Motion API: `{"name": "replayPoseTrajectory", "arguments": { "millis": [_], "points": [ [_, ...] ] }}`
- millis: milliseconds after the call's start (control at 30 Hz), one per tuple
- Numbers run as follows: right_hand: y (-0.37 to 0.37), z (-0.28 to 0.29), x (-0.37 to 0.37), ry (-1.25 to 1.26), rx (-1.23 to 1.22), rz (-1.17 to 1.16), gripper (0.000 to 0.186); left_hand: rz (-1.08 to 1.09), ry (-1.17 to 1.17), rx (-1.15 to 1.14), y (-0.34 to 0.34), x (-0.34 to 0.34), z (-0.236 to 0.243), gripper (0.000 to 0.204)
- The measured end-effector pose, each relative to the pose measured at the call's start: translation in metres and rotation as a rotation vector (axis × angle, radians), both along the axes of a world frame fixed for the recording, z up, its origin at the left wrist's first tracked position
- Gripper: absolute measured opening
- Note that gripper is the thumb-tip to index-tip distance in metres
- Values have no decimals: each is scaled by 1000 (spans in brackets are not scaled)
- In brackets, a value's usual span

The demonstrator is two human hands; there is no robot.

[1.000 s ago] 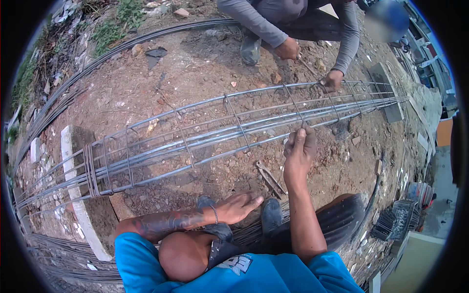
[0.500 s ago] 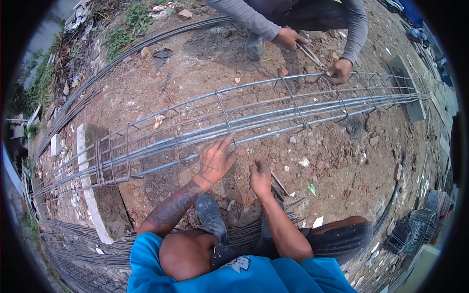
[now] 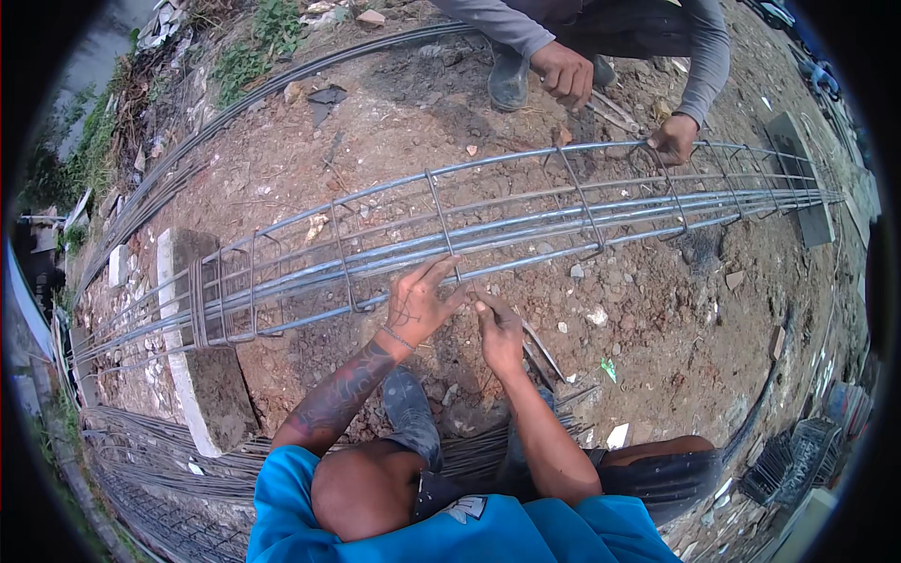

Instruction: The person separates and straightens tie wires by hand, then fastens stirrups to the steel rebar structure by twisting the wire around the joints by hand and using pliers.

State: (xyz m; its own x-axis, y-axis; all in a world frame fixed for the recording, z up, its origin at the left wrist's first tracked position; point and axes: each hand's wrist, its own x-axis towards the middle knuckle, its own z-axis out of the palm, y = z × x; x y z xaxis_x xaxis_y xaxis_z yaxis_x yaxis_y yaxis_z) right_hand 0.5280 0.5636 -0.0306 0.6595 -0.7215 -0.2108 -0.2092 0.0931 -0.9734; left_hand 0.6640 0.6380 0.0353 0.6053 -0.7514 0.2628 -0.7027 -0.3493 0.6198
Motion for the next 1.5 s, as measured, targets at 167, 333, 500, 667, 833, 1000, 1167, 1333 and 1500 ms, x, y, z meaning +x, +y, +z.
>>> {"name": "replayPoseTrajectory", "arguments": {
  "millis": [167,333,500,667,833,1000,1167,1333,1500],
  "points": [
    [-17,-17,11,-13,224,41,28,18,-80,67,-13,-1,21,33],
    [-33,-8,23,-76,345,150,24,-109,-78,233,-29,24,24,22],
    [-28,13,23,45,349,132,21,-39,98,153,-30,28,2,13],
    [-4,14,12,27,-77,-73,22,-42,193,9,-30,28,-4,15],
    [-2,13,25,-50,-420,-60,21,-7,308,-42,-30,27,7,16],
    [8,31,30,13,-275,-71,16,12,468,-98,-23,22,22,18],
    [9,25,34,-56,-461,-101,12,-80,234,-212,-12,15,11,10],
    [12,24,34,-60,-514,-164,10,-101,-67,-342,8,-10,3,10],
    [16,27,35,-36,-448,-174,10,-58,-271,-299,26,-21,-15,18]
  ]
}}
